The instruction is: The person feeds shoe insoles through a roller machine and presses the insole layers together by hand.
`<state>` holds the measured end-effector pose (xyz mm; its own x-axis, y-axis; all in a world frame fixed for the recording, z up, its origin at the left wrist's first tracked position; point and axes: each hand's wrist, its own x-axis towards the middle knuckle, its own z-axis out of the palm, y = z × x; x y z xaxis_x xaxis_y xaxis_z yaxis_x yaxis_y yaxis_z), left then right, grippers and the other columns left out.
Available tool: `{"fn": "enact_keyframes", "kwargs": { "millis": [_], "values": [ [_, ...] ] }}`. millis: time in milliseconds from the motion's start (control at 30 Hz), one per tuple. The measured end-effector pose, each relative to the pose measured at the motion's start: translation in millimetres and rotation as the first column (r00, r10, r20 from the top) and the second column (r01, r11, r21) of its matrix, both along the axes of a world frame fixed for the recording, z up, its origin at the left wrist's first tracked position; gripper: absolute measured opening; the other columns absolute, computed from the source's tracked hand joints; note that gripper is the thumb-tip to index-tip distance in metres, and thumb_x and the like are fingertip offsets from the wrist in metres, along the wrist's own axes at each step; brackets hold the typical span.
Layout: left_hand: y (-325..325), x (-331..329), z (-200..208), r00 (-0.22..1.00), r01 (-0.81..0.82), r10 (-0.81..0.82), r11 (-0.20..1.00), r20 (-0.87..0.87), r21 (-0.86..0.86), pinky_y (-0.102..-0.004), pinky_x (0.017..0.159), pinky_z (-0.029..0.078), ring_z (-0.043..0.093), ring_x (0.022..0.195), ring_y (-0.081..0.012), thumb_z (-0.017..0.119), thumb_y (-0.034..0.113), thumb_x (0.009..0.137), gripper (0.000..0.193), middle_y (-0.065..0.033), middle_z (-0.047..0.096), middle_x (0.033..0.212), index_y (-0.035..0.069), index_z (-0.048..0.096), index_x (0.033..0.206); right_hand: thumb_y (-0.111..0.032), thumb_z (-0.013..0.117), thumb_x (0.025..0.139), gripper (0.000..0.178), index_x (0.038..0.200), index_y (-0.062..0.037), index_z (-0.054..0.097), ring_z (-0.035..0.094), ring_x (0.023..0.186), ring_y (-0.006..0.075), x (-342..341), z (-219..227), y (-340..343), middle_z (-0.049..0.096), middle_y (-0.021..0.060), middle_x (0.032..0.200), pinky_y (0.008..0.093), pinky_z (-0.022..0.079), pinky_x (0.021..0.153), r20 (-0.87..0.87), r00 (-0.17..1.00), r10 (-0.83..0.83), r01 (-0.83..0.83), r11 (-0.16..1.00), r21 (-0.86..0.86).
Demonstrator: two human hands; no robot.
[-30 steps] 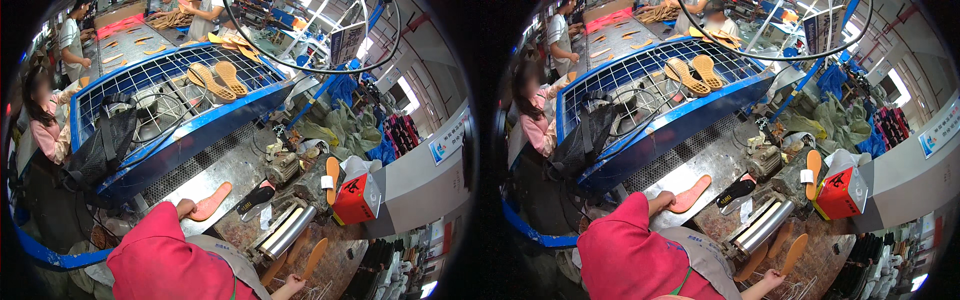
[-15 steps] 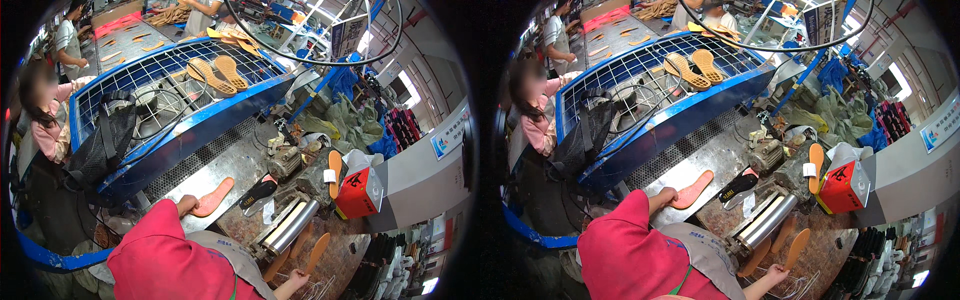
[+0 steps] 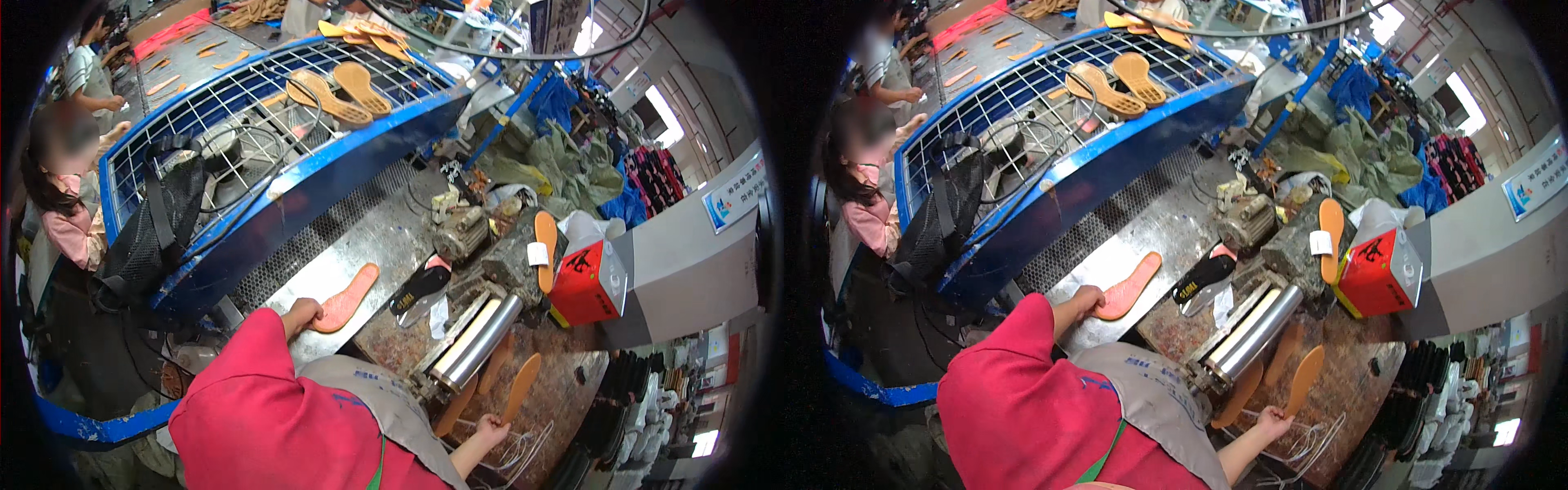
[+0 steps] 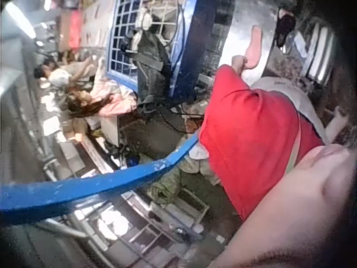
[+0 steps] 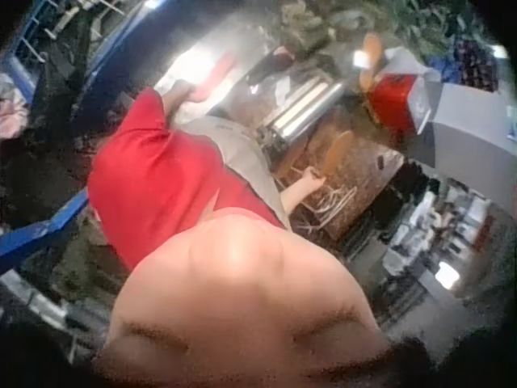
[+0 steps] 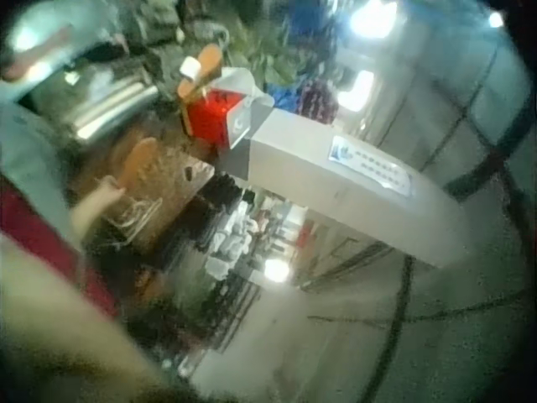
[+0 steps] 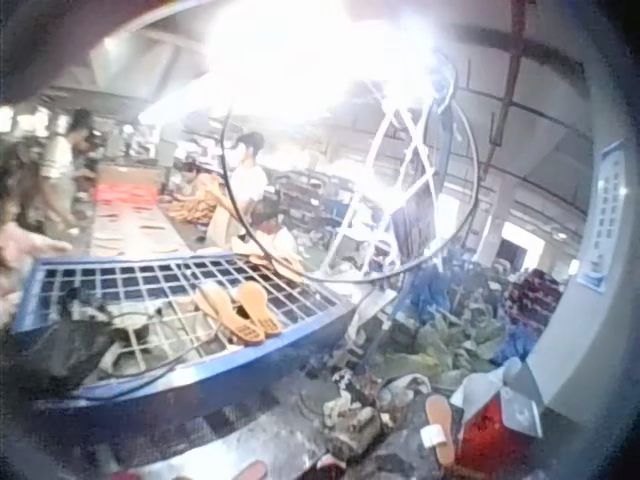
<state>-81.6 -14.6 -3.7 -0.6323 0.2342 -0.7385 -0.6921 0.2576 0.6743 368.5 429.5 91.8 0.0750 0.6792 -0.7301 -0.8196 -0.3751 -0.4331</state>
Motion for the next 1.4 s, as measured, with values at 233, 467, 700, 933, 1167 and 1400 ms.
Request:
{"fn": "enact_keyframes", "kwargs": {
  "millis": [233,467,700,933,1167,1400],
  "values": [
    [0.1,-1.0,3.9,0.999,0.012,-0.011,1.000,0.041,-0.019,-0.0330,0.048,0.054,0.054,0.057,-0.0163,0.066,-0.002,0.066,0.018,-0.0047,0.057,0.071,0.004,0.066,0.083,-0.051,0.054,0.105,0.038,0.104,-0.0136,0.061,0.046,0.055,0.0105,-5.6,8.7,-2.1,0.042,-0.0040,0.063,0.0264,0.040,0.051,-0.008,1.000,-0.018,0.018,0.999,-0.036],
    [-0.5,3.5,19.1,0.999,0.009,-0.009,1.000,0.031,-0.020,-0.0324,0.046,0.051,0.054,0.056,-0.0162,0.066,-0.003,0.066,0.017,-0.0048,0.056,0.071,0.004,0.065,0.081,-0.050,0.052,0.105,0.039,0.098,-0.0124,0.058,0.046,0.056,0.0114,-4.1,4.5,-1.5,0.042,-0.0034,0.065,0.0278,0.040,0.054,-0.010,1.000,-0.013,0.013,1.000,-0.023],
    [1.5,4.2,10.7,0.999,-0.018,0.017,1.000,0.038,0.015,-0.0320,0.044,0.049,0.053,0.054,-0.0163,0.066,-0.003,0.066,0.015,-0.0052,0.056,0.069,0.004,0.064,0.079,-0.048,0.058,0.103,0.036,0.096,-0.0124,0.058,0.046,0.057,0.0111,1.1,-3.6,0.4,0.045,-0.0037,0.069,0.0273,0.041,0.055,-0.019,0.999,-0.032,0.031,0.998,-0.048],
    [-1.6,2.6,4.2,1.000,-0.002,0.002,1.000,0.028,0.004,-0.0319,0.044,0.051,0.054,0.054,-0.0168,0.065,-0.003,0.066,0.015,-0.0059,0.057,0.070,0.003,0.064,0.080,-0.048,0.057,0.104,0.035,0.098,-0.0131,0.058,0.046,0.058,0.0114,-12.2,7.9,-8.5,0.044,-0.0030,0.068,0.0278,0.040,0.055,-0.001,1.000,-0.031,0.031,0.999,-0.035],
    [-1.3,-2.6,2.2,0.998,0.059,-0.058,0.998,0.008,-0.030,-0.0332,0.044,0.046,0.053,0.053,-0.0176,0.066,0.002,0.068,0.007,-0.0063,0.057,0.067,0.003,0.065,0.074,-0.046,0.054,0.106,0.035,0.099,-0.0116,0.059,0.045,0.059,0.0125,-13.2,9.3,-4.5,0.042,-0.0013,0.066,0.0288,0.041,0.057,-0.041,0.999,0.011,-0.014,0.999,-0.051],
    [-0.8,1.6,4.7,0.999,0.040,-0.040,0.998,0.023,-0.039,-0.0335,0.049,0.051,0.056,0.059,-0.0177,0.066,0.001,0.067,0.011,-0.0058,0.058,0.071,0.004,0.065,0.077,-0.047,0.053,0.106,0.037,0.099,-0.0118,0.059,0.046,0.060,0.0137,-2.2,13.7,3.5,0.043,-0.0013,0.066,0.0291,0.040,0.057,-0.003,1.000,0.020,-0.020,1.000,0.001]
  ]
}}
